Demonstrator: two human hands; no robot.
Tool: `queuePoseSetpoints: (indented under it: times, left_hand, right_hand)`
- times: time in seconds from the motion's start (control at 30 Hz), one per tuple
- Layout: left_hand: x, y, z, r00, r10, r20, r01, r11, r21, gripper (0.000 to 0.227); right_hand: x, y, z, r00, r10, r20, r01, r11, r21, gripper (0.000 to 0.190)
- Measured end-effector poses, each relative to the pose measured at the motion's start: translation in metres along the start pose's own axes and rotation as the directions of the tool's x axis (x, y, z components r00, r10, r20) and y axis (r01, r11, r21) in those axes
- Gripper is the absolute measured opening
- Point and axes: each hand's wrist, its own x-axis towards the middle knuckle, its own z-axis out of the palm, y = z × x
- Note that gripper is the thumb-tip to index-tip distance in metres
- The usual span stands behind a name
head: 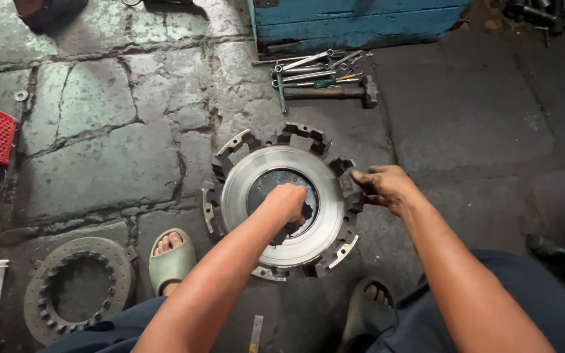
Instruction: The person rubs the inner surface of a metal clutch assembly with a small abrasive block and places a metal component into the center by hand.
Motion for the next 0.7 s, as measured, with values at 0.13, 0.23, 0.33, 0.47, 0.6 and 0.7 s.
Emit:
queuePoseSetpoints:
  times: [0.13, 0.23, 0.33, 0.47, 0.6, 0.7]
  left_hand:
    - [0.001, 0.001, -0.002, 1.000, -0.010, 0.016, 0.010, 1.000, 0.011, 0.052]
    - [-0.002, 0.001, -0.003, 1.000, -0.027, 0.016, 0.027, 0.999, -0.020, 0.055]
    - [-0.006, 0.000, -0.001, 0.999, 0.018, -0.041, -0.019, 0.999, -0.028, 0.054]
    - [-0.005, -0.001, 0.001, 1.000, 0.012, -0.022, -0.013, 0.998, -0.062, 0.055]
    - [-0.008, -0.002, -0.002, 0.999, 0.006, -0.035, -0.008, 0.998, -0.058, 0.054]
    - [-0.006, -0.001, -0.001, 1.000, 0.007, -0.031, -0.008, 0.998, -0.056, 0.055]
  right_hand:
    - [0.009, 0.010, 0.006, 0.998, -0.036, -0.045, 0.032, 0.996, -0.081, 0.082]
    - [0.025, 0.015, -0.006, 1.000, -0.023, 0.003, 0.023, 0.993, -0.118, 0.091]
    - [0.032, 0.024, -0.022, 0.999, 0.043, 0.017, -0.040, 0.987, -0.156, 0.093]
    - [0.043, 0.028, -0.007, 0.996, -0.060, -0.062, 0.052, 0.991, -0.125, 0.080]
    - [0.035, 0.021, -0.009, 1.000, -0.012, -0.023, 0.011, 0.999, -0.043, 0.063]
    - [0.028, 0.014, -0.023, 0.997, 0.078, 0.002, -0.077, 0.991, -0.112, 0.046]
